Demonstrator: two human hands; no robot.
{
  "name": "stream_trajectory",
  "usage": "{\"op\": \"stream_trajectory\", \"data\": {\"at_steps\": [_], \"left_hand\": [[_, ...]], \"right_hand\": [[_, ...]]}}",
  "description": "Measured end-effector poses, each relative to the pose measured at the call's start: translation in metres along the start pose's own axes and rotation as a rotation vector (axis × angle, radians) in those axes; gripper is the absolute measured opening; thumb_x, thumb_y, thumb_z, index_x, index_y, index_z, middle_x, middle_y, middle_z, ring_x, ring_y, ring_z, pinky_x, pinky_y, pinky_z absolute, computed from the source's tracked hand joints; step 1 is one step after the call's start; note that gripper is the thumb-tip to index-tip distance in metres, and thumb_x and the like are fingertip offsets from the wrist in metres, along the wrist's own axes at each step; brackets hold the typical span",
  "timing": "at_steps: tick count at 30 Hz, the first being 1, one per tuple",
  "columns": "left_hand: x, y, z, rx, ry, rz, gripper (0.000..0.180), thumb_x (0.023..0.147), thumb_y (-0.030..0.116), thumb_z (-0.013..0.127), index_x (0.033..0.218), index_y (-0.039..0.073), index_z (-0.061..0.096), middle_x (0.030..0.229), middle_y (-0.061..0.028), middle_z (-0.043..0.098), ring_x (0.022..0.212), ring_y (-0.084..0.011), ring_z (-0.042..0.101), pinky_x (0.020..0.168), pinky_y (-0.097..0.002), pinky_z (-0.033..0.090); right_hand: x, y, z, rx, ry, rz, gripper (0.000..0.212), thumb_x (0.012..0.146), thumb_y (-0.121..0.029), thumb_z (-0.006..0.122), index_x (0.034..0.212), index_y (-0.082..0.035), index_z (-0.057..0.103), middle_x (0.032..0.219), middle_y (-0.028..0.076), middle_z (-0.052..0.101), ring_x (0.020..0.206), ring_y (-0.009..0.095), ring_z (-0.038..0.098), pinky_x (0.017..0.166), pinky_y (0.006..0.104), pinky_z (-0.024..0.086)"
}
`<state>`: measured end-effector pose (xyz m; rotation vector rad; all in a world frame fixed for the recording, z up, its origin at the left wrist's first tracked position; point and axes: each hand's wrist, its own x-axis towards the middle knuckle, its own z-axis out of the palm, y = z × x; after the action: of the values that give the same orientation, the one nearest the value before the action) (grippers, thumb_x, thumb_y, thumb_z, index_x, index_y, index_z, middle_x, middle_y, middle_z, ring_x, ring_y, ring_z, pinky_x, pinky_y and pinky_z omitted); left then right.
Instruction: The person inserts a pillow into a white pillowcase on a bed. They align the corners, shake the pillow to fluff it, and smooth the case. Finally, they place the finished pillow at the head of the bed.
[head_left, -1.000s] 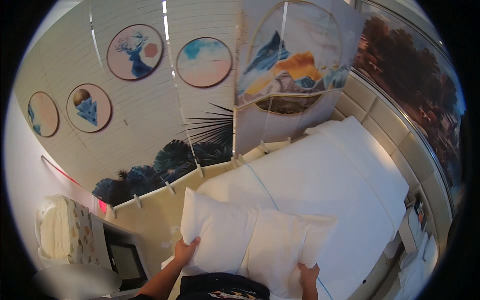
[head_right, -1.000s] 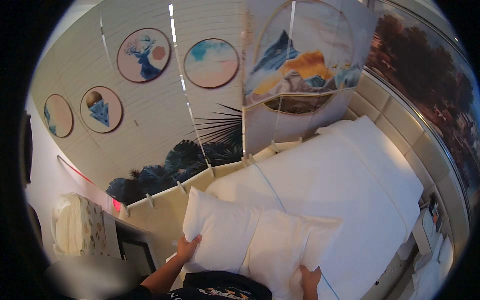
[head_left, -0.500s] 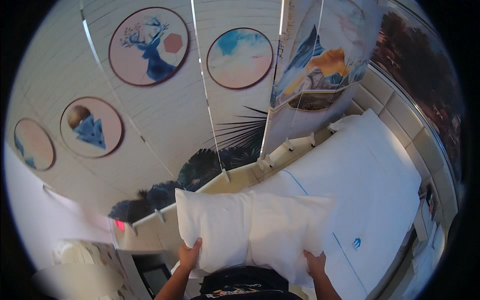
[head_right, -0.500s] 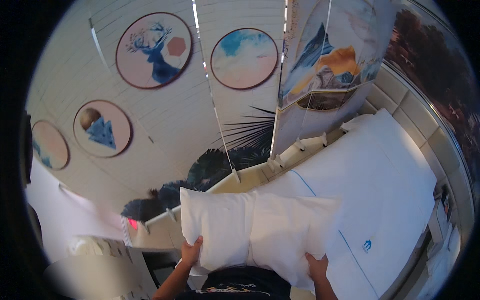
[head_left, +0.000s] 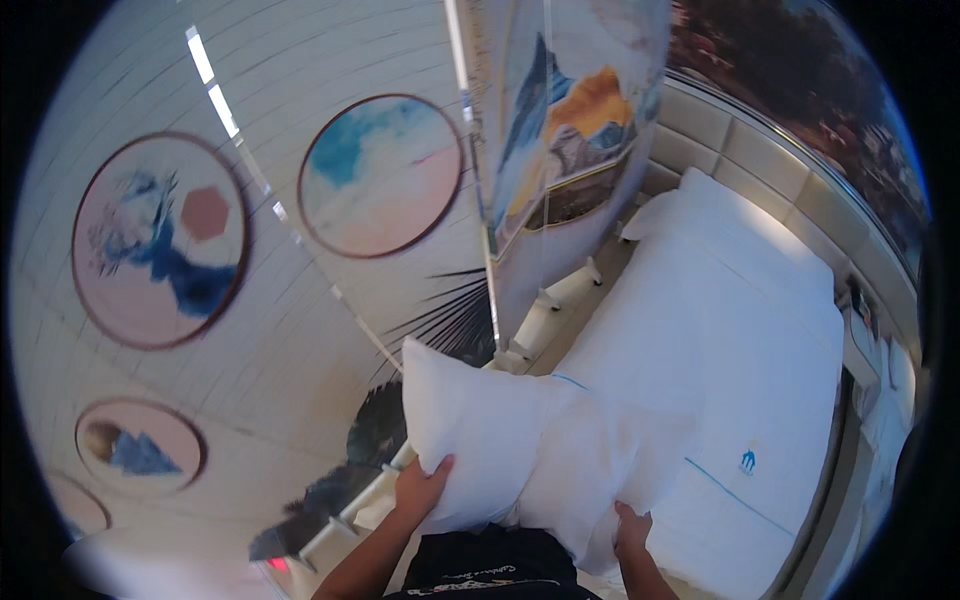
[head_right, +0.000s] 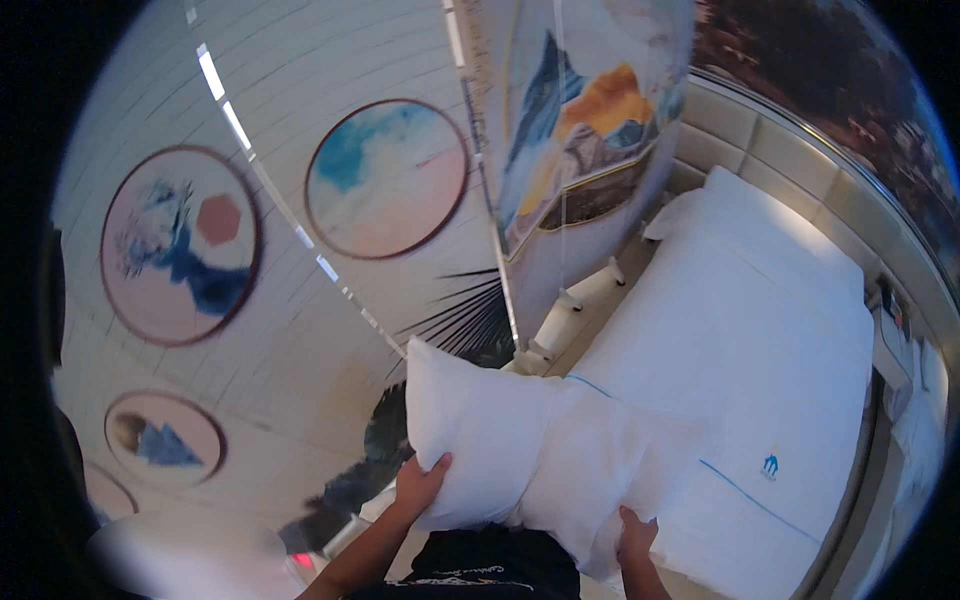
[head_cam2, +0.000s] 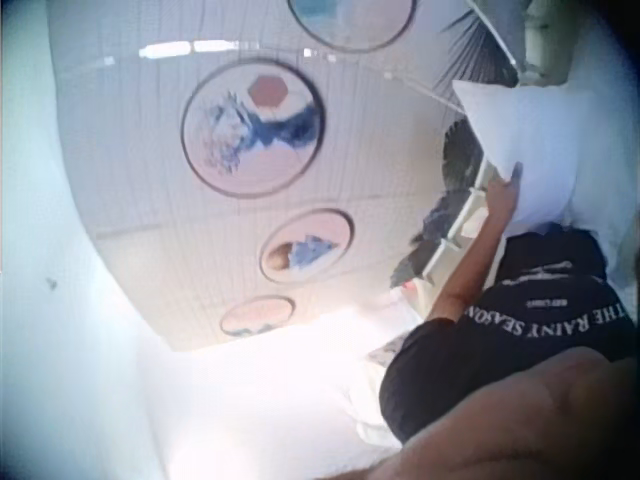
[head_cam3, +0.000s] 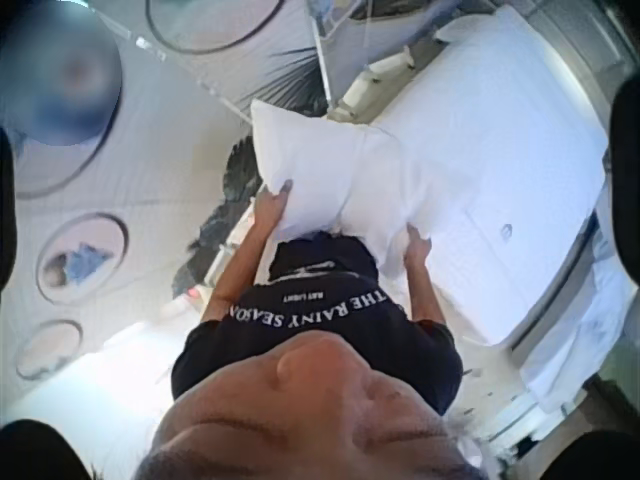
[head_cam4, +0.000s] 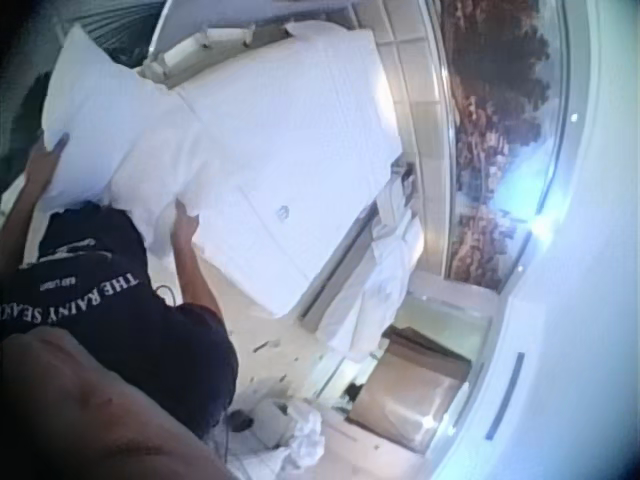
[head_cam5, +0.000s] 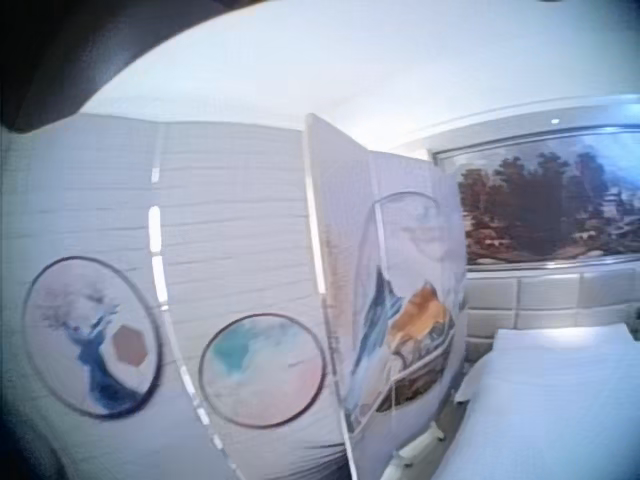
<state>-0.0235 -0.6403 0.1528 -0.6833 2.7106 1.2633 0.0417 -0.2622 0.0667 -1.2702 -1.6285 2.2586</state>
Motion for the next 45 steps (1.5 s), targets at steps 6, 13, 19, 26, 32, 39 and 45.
{"op": "stream_trajectory", "data": {"at_steps": [6, 13, 19, 26, 32, 39, 45], "left_hand": [[0.065, -0.002, -0.005, -0.096, -0.129, 0.068, 0.051, 0.087, 0.051, 0.06, 0.114, 0.007, 0.064, 0.103, -0.0168, 0.069, 0.097, -0.0335, 0.066, 0.083, -0.04, 0.05], [0.126, 0.062, -0.004, 0.193, -0.361, 0.314, 0.057, 0.087, 0.058, 0.054, 0.103, 0.004, 0.065, 0.091, -0.0177, 0.069, 0.088, -0.0352, 0.066, 0.077, -0.0429, 0.052], [0.139, 0.13, 0.002, 0.269, -0.537, 0.848, 0.055, 0.088, 0.056, 0.053, 0.093, 0.003, 0.065, 0.079, -0.0163, 0.066, 0.078, -0.0343, 0.065, 0.069, -0.0443, 0.051], [0.159, 0.144, 0.024, 0.138, -0.722, 1.126, 0.045, 0.087, 0.048, 0.058, 0.093, 0.005, 0.066, 0.08, -0.0147, 0.066, 0.079, -0.0336, 0.064, 0.071, -0.043, 0.051], [0.212, 0.188, 0.064, 0.205, -0.866, 1.083, 0.049, 0.087, 0.052, 0.057, 0.093, 0.004, 0.066, 0.076, -0.015, 0.066, 0.076, -0.0335, 0.064, 0.068, -0.044, 0.051], [0.291, 0.279, 0.146, 0.32, -0.961, 1.118, 0.055, 0.088, 0.056, 0.053, 0.088, 0.002, 0.064, 0.076, -0.0167, 0.066, 0.076, -0.0349, 0.064, 0.069, -0.0455, 0.051], [0.347, 0.364, 0.212, 0.411, -0.949, 0.997, 0.06, 0.088, 0.057, 0.051, 0.106, 0.001, 0.064, 0.086, -0.018, 0.068, 0.082, -0.0364, 0.065, 0.073, -0.0451, 0.051]], "right_hand": [[-0.014, -0.005, 0.034, -0.02, 0.137, -0.014, 0.057, 0.072, 0.0, 0.066, 0.127, 0.004, 0.049, 0.112, 0.013, 0.061, 0.1, 0.028, 0.059, 0.086, 0.039, 0.048], [-0.044, 0.029, 0.058, 0.216, 0.271, -0.107, 0.056, 0.076, -0.005, 0.062, 0.129, 0.005, 0.046, 0.118, 0.015, 0.058, 0.104, 0.03, 0.058, 0.089, 0.041, 0.049], [-0.089, 0.098, 0.095, 0.479, 0.325, 0.108, 0.053, 0.083, -0.021, 0.052, 0.131, 0.001, 0.046, 0.125, 0.016, 0.054, 0.112, 0.035, 0.056, 0.098, 0.047, 0.045], [-0.094, 0.131, 0.121, 0.58, 0.145, 0.173, 0.058, 0.087, -0.039, 0.038, 0.13, -0.003, 0.05, 0.132, 0.015, 0.053, 0.12, 0.036, 0.051, 0.105, 0.0494, 0.038], [-0.074, 0.118, 0.152, 0.784, 0.197, 0.136, 0.049, 0.091, -0.035, 0.042, 0.127, -0.004, 0.055, 0.126, 0.014, 0.058, 0.118, 0.034, 0.053, 0.1, 0.0497, 0.04], [0.019, 0.09, 0.181, 0.762, 0.437, 0.181, 0.06, 0.093, -0.043, 0.045, 0.13, 0.005, 0.048, 0.124, 0.018, 0.057, 0.112, 0.035, 0.055, 0.099, 0.0428, 0.045], [0.103, 0.01, 0.188, 0.768, 0.699, 0.156, 0.053, 0.086, -0.032, 0.06, 0.122, 0.007, 0.055, 0.12, 0.019, 0.059, 0.107, 0.034, 0.057, 0.093, 0.0449, 0.048]]}}
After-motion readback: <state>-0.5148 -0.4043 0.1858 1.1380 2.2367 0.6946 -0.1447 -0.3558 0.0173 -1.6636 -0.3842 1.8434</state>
